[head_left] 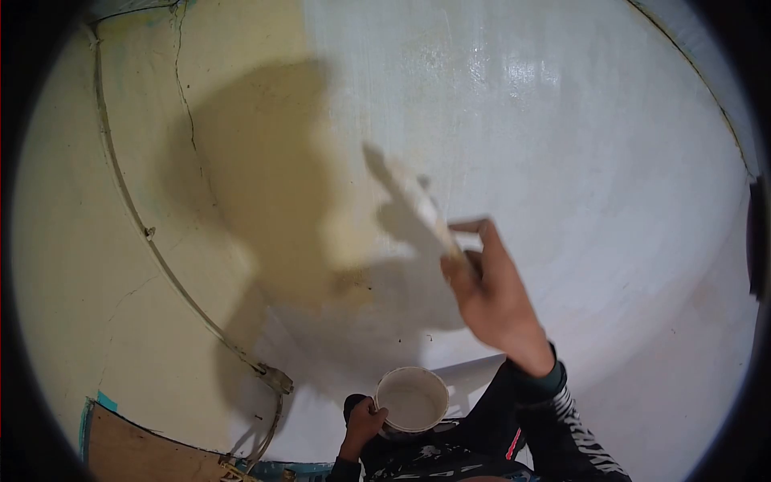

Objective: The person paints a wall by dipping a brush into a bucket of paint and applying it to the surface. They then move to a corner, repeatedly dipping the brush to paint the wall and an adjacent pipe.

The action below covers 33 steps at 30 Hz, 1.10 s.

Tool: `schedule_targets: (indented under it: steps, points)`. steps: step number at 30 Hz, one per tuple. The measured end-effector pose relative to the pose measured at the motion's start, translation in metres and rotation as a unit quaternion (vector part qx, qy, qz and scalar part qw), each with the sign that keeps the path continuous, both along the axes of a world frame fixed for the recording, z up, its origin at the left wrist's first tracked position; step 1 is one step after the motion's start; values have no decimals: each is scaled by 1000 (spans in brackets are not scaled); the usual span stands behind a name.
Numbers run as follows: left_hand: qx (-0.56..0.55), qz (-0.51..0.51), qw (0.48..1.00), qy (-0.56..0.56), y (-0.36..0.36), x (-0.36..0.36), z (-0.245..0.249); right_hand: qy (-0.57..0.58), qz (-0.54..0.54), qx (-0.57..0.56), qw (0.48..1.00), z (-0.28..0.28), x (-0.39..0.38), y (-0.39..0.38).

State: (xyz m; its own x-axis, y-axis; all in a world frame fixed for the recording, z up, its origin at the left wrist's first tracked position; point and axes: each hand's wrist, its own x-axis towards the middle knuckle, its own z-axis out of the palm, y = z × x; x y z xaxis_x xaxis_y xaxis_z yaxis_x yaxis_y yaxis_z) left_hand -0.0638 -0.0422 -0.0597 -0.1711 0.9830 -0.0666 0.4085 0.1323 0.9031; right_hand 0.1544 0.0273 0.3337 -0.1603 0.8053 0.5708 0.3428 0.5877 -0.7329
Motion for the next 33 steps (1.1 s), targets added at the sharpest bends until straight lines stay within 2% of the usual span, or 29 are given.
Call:
schedule_targets:
  steps: [4, 5, 7, 8, 10, 12, 14, 16, 20, 23, 29, 31, 33]
  points:
    - [-38, -20, 998, 40, -2, -1, 10, 196, 95, -46, 975, 70, -17, 12]
    - [-35, -20, 999, 35, -1, -2, 1, 197, 95, -45, 975, 81, -23, 22]
    - [-32, -19, 999, 32, 0, -2, -4, 341, 202, -47, 917, 93, -33, 44]
    - [-25, -14, 999, 25, -1, -2, -3, 342, 202, -47, 917, 94, -39, 49]
    - [-19, -9, 1000, 20, -2, -1, 1, 467, 219, -94, 851, 89, -49, 62]
    - [-14, -7, 1000, 19, -3, 0, 5, 471, 232, -85, 847, 63, -51, 73]
    - [-2, -5, 1000, 13, 0, -1, 0, 517, 257, -151, 803, 33, -50, 67]
    - [9, -4, 1000, 7, -1, 0, 1, 540, 244, -196, 782, -1, -49, 60]
    - [21, -2, 1000, 6, -3, 3, 13, 548, 180, -252, 777, -45, -51, 29]
    - [25, -1, 1000, -2, -1, -1, 5, 520, 186, -227, 802, -30, -43, 11]
    - [5, -3, 1000, 5, -5, 2, 16, 497, 326, -76, 800, 85, -35, 49]
    - [12, 2, 1000, 6, -5, 3, 15, 509, 317, -79, 797, 110, -41, 68]
    - [5, 3, 1000, -1, -4, 3, 10, 523, 286, -65, 800, 109, -45, 78]
